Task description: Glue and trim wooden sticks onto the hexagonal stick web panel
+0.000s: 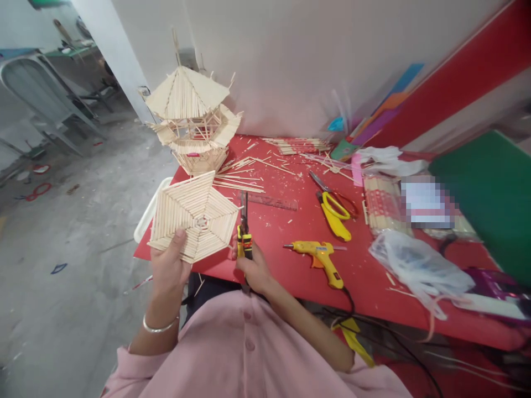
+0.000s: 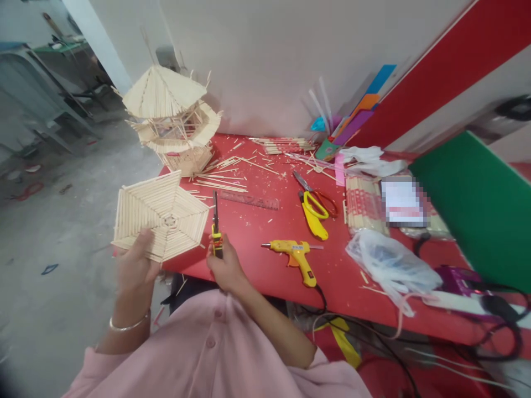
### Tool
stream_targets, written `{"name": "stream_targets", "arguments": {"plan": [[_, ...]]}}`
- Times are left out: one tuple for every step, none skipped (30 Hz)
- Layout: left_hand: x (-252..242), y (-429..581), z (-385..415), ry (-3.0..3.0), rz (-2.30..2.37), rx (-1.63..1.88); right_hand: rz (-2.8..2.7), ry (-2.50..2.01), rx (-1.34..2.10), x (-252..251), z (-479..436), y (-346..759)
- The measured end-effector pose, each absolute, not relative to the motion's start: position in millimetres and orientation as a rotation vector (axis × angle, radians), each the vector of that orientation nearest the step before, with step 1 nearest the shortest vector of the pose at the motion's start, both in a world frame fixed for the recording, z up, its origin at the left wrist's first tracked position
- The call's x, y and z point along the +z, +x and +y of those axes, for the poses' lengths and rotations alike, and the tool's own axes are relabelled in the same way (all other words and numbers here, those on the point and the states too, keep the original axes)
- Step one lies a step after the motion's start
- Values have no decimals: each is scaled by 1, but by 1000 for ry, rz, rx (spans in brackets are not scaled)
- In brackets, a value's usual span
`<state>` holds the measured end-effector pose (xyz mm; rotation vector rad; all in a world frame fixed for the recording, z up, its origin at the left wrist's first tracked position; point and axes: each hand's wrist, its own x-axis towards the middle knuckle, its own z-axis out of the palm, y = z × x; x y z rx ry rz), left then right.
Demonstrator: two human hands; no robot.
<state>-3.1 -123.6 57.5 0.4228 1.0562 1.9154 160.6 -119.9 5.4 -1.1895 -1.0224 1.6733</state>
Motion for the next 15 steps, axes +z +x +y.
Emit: {"name": "stream_targets", "arguments": {"plan": [[63,-4,-125,423,1070,1922,-1009,-1190,1688,4,-123,158],[68,-5,-127,422,1089,1928,-982,-1203,1687,2,-125,156],[73,-5,-129,422,1110,1928,-938,-1228,1683,0,-126,153],[77,-6,-131,422,1134,1927,-882,-1262,1671,-4,-126,151],[79,-6,-132,424,1156,1925,-825,-1297,1659,-7,-126,149],[81,-6,-133,427,1174,1923,-780,-1327,1650,-10,-125,149],[82,-7,-134,429,1184,1921,-756,-1345,1652,-12,-124,150],[81,-8,-134,430,1187,1915,-753,-1346,1661,-13,-122,152],[80,-10,-133,427,1181,1910,-768,-1328,1682,-13,-121,155],[78,-12,-132,421,1166,1905,-782,-1299,1704,-11,-121,159],[76,-14,-130,416,1146,1895,-793,-1262,1734,-8,-121,162],[74,-17,-128,411,1126,1885,-800,-1224,1766,-4,-122,166],[71,-19,-126,408,1107,1878,-808,-1191,1797,1,-124,169],[69,-21,-123,407,1087,1875,-825,-1169,1825,6,-125,172],[67,-23,-120,405,1066,1873,-850,-1160,1845,12,-126,176]]}}
